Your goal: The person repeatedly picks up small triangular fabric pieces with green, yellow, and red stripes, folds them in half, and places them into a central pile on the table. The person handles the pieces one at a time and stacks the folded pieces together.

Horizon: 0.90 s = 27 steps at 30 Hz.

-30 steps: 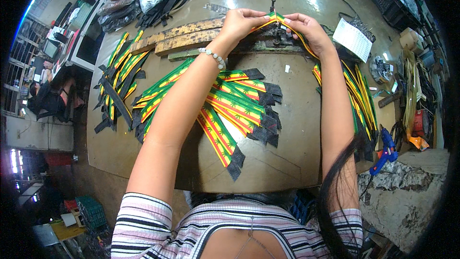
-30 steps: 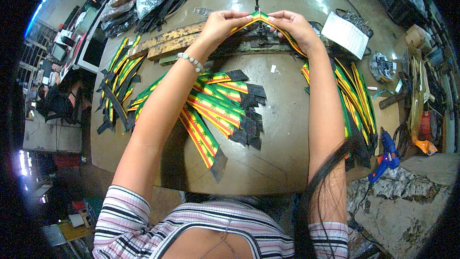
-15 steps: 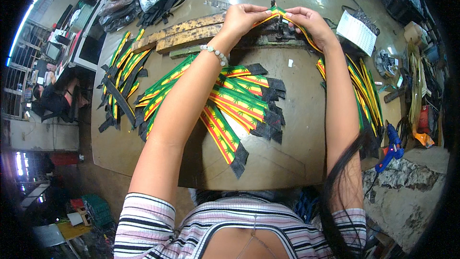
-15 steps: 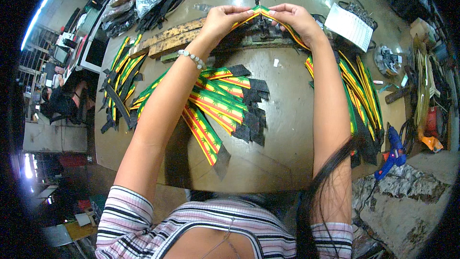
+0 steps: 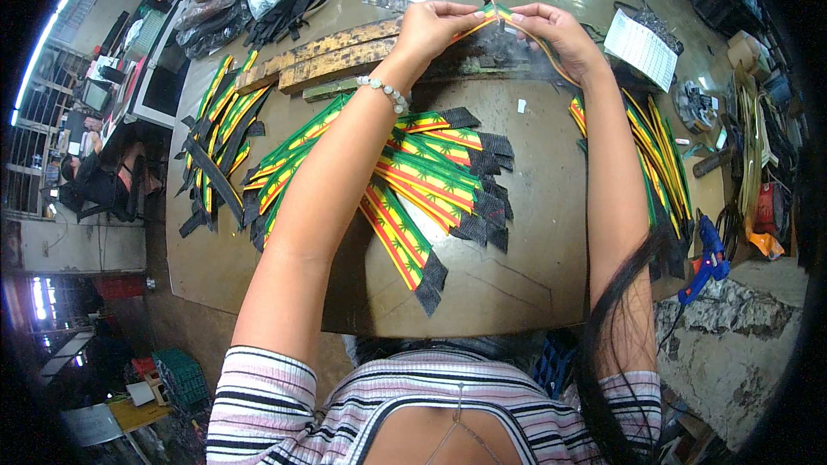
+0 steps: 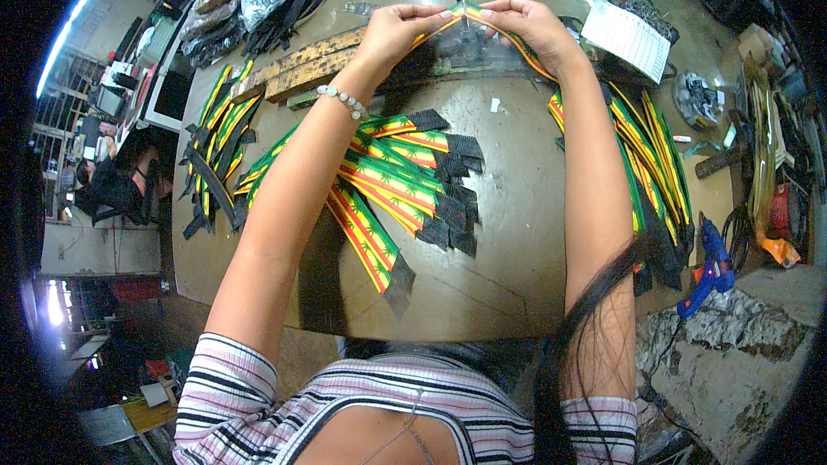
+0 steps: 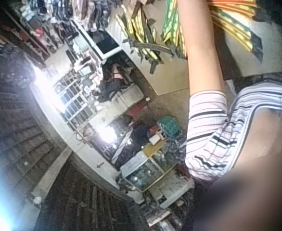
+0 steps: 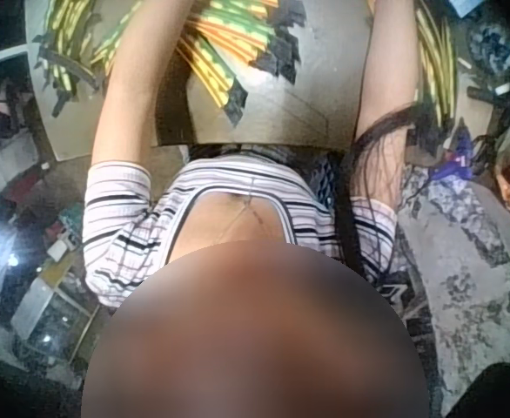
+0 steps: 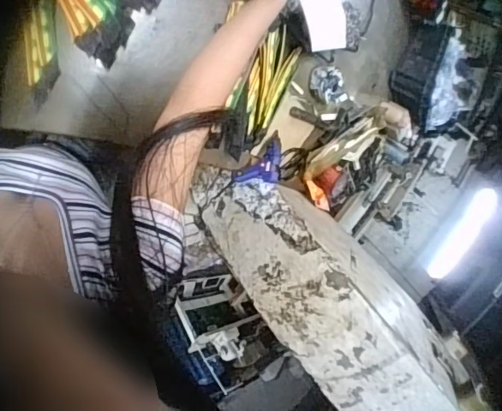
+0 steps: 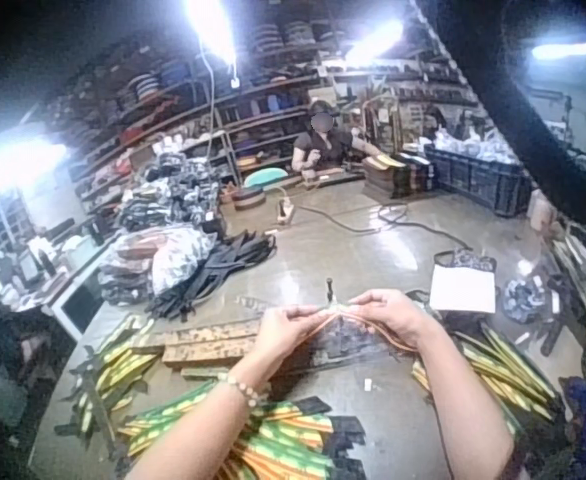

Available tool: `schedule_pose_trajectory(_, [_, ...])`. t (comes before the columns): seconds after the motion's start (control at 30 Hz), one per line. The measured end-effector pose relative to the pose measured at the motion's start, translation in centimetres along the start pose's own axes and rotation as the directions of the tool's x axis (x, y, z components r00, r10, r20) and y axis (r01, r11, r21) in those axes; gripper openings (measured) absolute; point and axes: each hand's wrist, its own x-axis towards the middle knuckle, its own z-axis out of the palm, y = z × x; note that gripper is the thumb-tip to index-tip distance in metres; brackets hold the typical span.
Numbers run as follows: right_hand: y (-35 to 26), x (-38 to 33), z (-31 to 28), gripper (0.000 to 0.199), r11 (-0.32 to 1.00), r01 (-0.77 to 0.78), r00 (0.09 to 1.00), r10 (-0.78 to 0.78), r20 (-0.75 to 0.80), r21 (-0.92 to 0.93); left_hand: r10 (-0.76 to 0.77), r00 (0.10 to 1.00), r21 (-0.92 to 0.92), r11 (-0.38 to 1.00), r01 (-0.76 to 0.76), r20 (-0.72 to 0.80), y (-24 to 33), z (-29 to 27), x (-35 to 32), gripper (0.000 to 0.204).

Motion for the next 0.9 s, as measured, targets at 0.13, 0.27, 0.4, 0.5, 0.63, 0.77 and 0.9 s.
schedule_pose_trajectory(0.13, [0.0, -0.1, -0.1, 0.037, 1.0, -0.014, 1.0, 0.015, 0.008, -0.021, -0.01, 1.0, 0.025, 1.0, 0.01, -0.012, -0.2, 0.0, 0.2, 0.032])
schedule_pose_trajectory(0.27, [0.9, 0.0, -0.2, 0.037, 1.0, -0.01, 1.0, 0.01, 0.003, 0.009, -0.007, 1.0, 0.006, 1.0, 0.007, -0.002, -0.7, 0.0, 0.4, 0.031])
schedule_pose_trajectory(0.4, [-0.9, 0.2, 0.0, 0.034, 0.999, 0.042, 0.999, -0.042, -0.022, -0.02, 0.015, 1.0, -0.057, 0.998, -0.014, 0.017, 1.6, -0.6, -0.4, 0.031])
schedule_pose_trajectory(0.5, [-5.9, -1.3, 1.3, 0.029, 0.985, 0.116, 0.973, -0.138, -0.184, -0.125, 0.079, 0.995, -0.061, 0.995, -0.082, -0.056, 6.8, -2.2, -3.3, 0.03])
schedule_pose_trajectory(0.63, [-15.6, -8.2, 4.7, 0.017, 0.591, 0.463, 0.619, -0.749, -0.236, -0.661, 0.399, 0.901, 0.165, 0.913, -0.373, -0.172, 14.6, -7.8, -12.6, 0.025])
schedule_pose_trajectory(0.77, [-16.3, -16.8, 12.7, 0.017, 0.521, 0.608, 0.611, -0.789, -0.066, -0.599, 0.556, 0.751, 0.392, 0.818, -0.42, -0.356, 12.9, -9.9, -27.2, 0.015])
schedule_pose_trajectory(0.9, [-11.8, -20.0, 20.0, 0.023, 0.779, 0.445, 0.895, -0.402, 0.193, -0.442, 0.068, 0.982, 0.551, 0.834, 0.041, -0.177, 5.6, -9.1, -35.0, 0.024])
